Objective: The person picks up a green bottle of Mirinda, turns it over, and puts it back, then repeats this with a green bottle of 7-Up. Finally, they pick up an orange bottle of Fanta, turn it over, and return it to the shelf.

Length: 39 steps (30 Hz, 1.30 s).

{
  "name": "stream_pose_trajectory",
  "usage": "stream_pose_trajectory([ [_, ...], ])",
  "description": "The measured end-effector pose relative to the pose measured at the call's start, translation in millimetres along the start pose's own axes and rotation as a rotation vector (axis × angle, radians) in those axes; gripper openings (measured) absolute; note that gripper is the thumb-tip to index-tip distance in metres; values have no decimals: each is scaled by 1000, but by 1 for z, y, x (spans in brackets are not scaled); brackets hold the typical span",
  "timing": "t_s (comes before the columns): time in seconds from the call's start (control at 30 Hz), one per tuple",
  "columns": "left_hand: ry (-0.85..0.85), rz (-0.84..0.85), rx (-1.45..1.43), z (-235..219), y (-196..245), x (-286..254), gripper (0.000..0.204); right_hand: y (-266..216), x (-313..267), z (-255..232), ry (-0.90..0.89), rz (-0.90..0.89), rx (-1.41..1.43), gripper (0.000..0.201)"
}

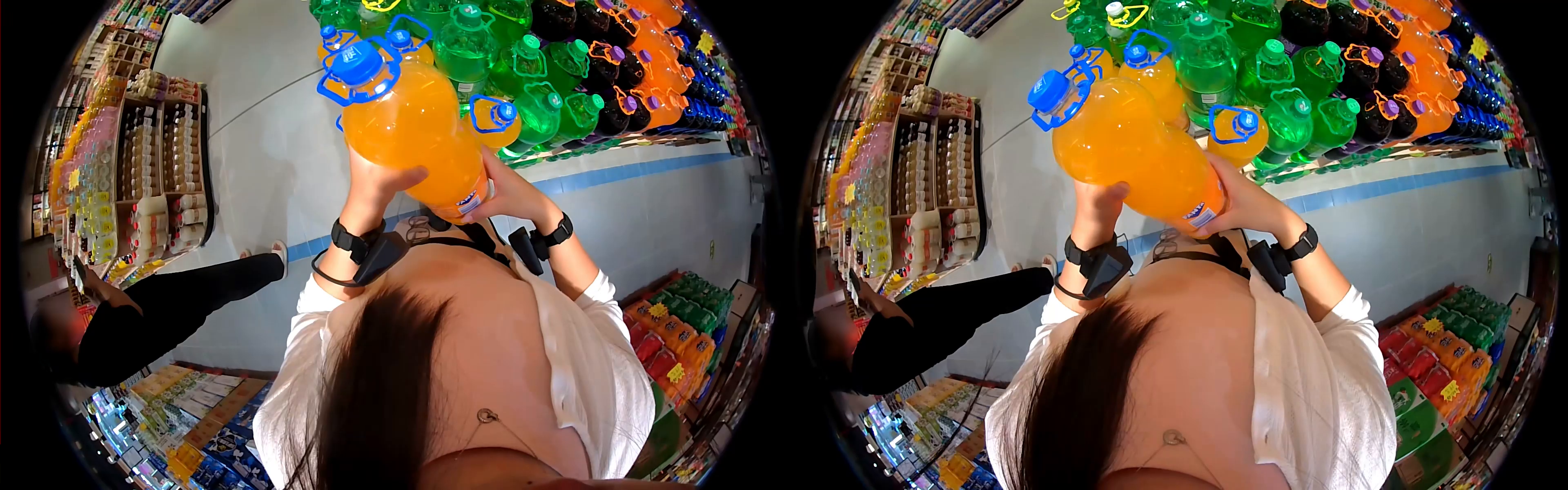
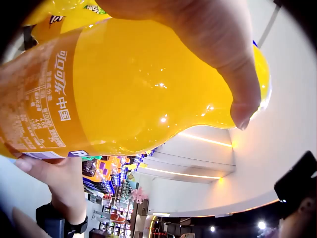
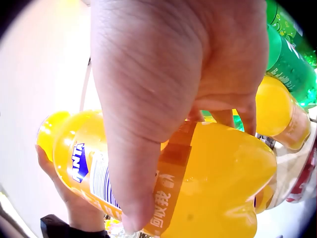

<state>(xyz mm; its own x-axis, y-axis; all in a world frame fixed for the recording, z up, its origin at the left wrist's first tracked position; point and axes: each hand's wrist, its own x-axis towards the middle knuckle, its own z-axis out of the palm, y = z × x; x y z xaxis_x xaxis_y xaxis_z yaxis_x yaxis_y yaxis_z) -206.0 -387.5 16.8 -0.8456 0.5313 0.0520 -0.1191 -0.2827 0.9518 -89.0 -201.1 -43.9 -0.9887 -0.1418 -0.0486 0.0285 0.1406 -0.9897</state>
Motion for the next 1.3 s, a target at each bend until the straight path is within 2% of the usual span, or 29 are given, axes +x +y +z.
stream_pose_trajectory([
  [0.1, -51, -44, 37, 0, 1, -6, 74, -2, -1, -5, -88, 64, 66, 105],
  [0.2, -143, -60, 155, -2, -2, -7, 89, -7, -4, -13, -30, 44, -12, 102],
  [0.3, -174, 25, 46, -2, -16, -8, 99, -19, -2, -22, 50, -70, 59, 99],
  [0.33, -199, 59, 97, 1, -16, -10, 101, -26, -1, -23, 104, -133, 91, 95],
  [0.43, -288, 167, 228, 6, -19, -11, 103, -57, 9, -22, 110, -256, 232, 93],
  [0.47, -325, 205, 260, 3, -25, -8, 103, -69, 11, -18, 119, -305, 212, 92],
  [0.57, -377, 358, 397, 2, -33, -11, 103, -88, 10, -12, 106, -374, -181, 102],
  [0.6, -377, 399, 411, 1, -38, -13, 104, -86, 12, -1, 172, -414, -114, 88],
  [0.63, -376, 440, 424, 0, -42, -13, 104, -86, 12, 3, 184, -399, -142, 82],
  [0.67, -420, 353, 391, -2, -42, -13, 105, -86, 12, 6, 196, -382, -172, 77],
  [0.8, -428, 249, 327, -1, -48, -19, 102, -69, 9, 15, 264, -315, -151, 64],
  [1.0, -387, 199, 378, -6, -72, -25, 97, -37, 10, 17, 246, -261, -136, 62],
  [1.1, -350, 221, 470, -14, -86, -23, 94, -23, 15, 18, 247, -235, -253, 62],
  [1.2, -290, 266, 548, -21, -100, -21, 91, -10, 29, 15, 208, -266, -414, 63],
  [1.3, -227, 290, 631, -22, -113, -18, 87, 4, 44, 10, 190, -370, -462, 63],
])
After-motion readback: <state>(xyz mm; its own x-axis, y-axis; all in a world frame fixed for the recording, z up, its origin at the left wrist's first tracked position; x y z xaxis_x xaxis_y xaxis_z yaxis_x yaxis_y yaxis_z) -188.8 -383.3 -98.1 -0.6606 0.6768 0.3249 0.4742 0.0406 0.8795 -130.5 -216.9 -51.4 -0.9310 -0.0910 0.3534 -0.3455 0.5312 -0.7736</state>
